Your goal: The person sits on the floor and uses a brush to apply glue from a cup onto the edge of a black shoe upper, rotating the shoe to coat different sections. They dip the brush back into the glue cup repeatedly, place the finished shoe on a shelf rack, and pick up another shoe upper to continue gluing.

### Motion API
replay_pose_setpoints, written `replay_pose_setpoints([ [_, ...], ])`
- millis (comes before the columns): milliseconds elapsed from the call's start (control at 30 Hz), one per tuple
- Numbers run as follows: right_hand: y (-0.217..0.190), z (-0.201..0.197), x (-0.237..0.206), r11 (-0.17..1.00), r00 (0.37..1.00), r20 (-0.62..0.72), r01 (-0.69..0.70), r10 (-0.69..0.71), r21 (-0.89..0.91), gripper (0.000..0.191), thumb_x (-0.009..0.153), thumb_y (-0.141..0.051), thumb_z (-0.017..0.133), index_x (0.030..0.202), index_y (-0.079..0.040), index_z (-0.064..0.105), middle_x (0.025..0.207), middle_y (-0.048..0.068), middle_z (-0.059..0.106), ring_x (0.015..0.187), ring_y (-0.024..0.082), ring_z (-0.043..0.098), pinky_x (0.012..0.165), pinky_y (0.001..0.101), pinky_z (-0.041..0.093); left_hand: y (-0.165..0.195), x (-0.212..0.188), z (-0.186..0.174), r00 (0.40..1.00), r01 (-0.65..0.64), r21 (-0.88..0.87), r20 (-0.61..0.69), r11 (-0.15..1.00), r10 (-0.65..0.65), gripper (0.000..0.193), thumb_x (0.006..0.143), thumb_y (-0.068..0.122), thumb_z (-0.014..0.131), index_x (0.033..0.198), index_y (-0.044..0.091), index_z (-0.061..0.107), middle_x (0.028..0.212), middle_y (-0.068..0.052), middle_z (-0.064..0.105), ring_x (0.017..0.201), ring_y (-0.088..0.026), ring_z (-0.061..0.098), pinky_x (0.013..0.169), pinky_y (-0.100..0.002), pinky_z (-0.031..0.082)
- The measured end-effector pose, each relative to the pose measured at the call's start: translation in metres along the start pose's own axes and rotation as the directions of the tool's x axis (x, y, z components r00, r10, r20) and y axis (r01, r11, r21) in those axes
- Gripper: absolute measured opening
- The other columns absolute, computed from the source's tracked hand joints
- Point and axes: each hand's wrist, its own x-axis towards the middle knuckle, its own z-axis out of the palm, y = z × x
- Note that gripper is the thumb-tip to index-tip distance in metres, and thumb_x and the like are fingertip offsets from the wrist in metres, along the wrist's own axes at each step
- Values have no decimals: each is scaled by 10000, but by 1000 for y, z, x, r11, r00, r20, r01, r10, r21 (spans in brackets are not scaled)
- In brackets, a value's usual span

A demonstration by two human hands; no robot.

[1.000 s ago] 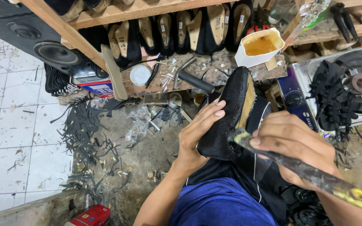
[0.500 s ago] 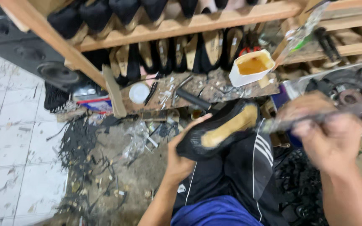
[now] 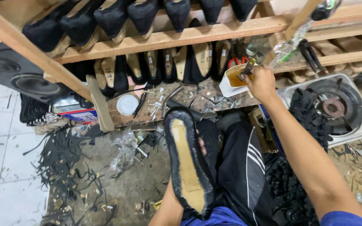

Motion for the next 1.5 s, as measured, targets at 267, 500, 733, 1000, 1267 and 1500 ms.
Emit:
replay_pose_setpoints([
  [267, 0, -33, -2, 987, 951, 266, -156, 157, -24, 274, 905, -267, 786, 915, 1, 729, 773, 254, 684, 737, 443, 657, 712, 537, 512, -3, 0, 44, 963, 32, 94, -269, 995, -6, 764, 922, 725, 507, 1276, 65, 657, 1046, -171, 735, 854, -288, 741, 702, -369, 641],
  [500, -41, -72, -15, 928, 963, 159, -255, 218, 271, 214, 959, -147, 773, 973, 54, 701, 827, 206, 684, 741, 328, 646, 698, 401, 503, -26, 10, 82, 892, -326, 578, -74, 748, 446, 809, 893, 632, 699, 1428, 52, 519, 1174, -73, 692, 987, -168, 704, 875, -328, 607],
  [733, -180, -173, -114, 561, 953, -150, -24, 263, 828, 115, 1063, -26, 690, 1137, 62, 696, 976, 94, 713, 856, 131, 672, 804, 251, 554, -44, 15, 75, 800, -531, 490, 19, 691, 600, 660, 917, 371, 833, 1349, -11, 510, 1194, -104, 695, 1023, -184, 712, 928, -339, 596],
  [1000, -242, -200, -127, 712, 960, -239, 65, 147, 699, 235, 926, 86, 716, 1157, 94, 677, 1079, 170, 705, 900, 166, 704, 775, 253, 580, -57, 6, 84, 765, -544, 544, 8, 639, 644, 720, 848, 390, 861, 1355, 5, 525, 1177, -99, 695, 1011, -182, 704, 908, -324, 586],
  [1267, -242, -216, -129, 661, 974, -197, 75, 112, 747, 239, 930, 76, 717, 1167, 81, 689, 1061, 164, 705, 848, 170, 699, 687, 220, 561, -57, -6, 92, 766, -559, 564, 69, 608, 639, 724, 867, 395, 872, 1337, -29, 521, 1190, -98, 690, 1042, -182, 694, 933, -324, 583],
  [1500, -243, -220, -131, 713, 966, -245, 116, 81, 691, 206, 989, 62, 719, 1192, 73, 687, 1052, 159, 702, 903, 165, 691, 783, 228, 555, -57, -11, 92, 769, -566, 546, 79, 617, 635, 720, 879, 372, 873, 1350, -34, 509, 1211, -109, 687, 1069, -190, 691, 955, -333, 575],
])
